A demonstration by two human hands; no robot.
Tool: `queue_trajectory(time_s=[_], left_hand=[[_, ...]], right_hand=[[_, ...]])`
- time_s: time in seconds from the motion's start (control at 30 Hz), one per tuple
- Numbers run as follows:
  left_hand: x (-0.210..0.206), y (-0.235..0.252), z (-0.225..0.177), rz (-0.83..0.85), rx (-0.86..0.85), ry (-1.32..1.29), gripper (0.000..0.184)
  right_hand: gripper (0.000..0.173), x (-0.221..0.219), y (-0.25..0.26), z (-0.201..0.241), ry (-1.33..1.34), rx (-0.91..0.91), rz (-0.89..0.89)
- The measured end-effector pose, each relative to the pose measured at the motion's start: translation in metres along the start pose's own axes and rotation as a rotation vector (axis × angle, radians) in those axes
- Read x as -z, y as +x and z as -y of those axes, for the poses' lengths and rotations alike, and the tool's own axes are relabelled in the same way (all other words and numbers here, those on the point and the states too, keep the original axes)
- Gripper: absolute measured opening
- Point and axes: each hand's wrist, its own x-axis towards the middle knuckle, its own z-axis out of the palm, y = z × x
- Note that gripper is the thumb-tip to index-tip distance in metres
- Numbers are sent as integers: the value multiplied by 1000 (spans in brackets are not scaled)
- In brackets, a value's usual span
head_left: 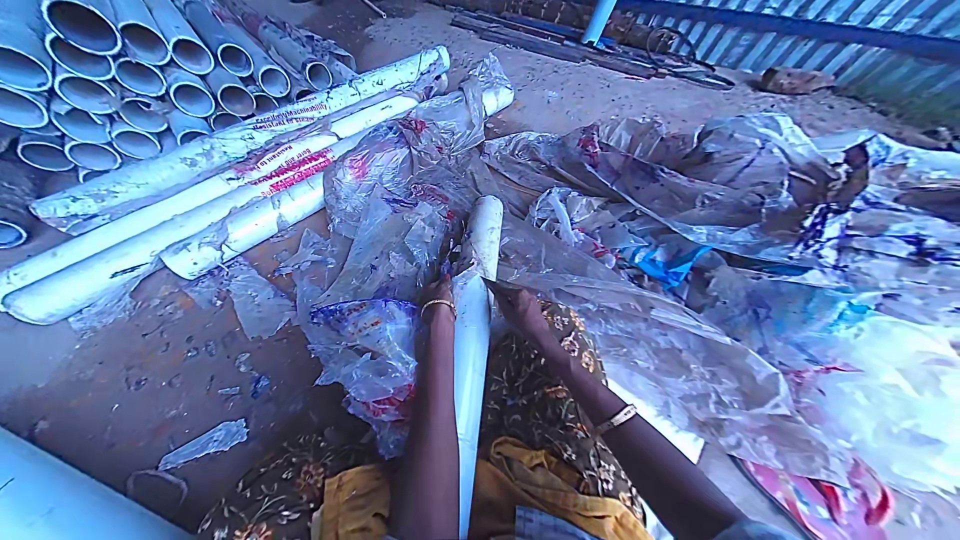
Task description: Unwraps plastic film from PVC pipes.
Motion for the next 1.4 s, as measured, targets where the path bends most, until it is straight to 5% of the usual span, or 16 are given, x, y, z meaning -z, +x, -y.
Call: queue_trajectory(time_s=[0.23,0.47,0.73,0.93,1.1,1.2,1.4], left_hand=[[-2,-2,0,3,-1,-57,39],[0,-2,-1,3,15,-15,39],[2,2,0,1,17,-74,40],[5,12,4,109,-271,257,48],[20,6,-13,272,-357,544,56],[17,-8,-26,219,-408,680,41],[7,-16,-30,112,-485,762,36]], right_hand=[[33,10,48,1,-2,-10,-95],[35,-2,0,-11,56,61,31],[31,1,23,-18,126,8,21],[39,19,-7,-14,-196,89,-23],[36,40,9,-47,-561,528,40],[35,52,30,-58,-685,700,184],[28,45,76,-65,-641,1049,82]])
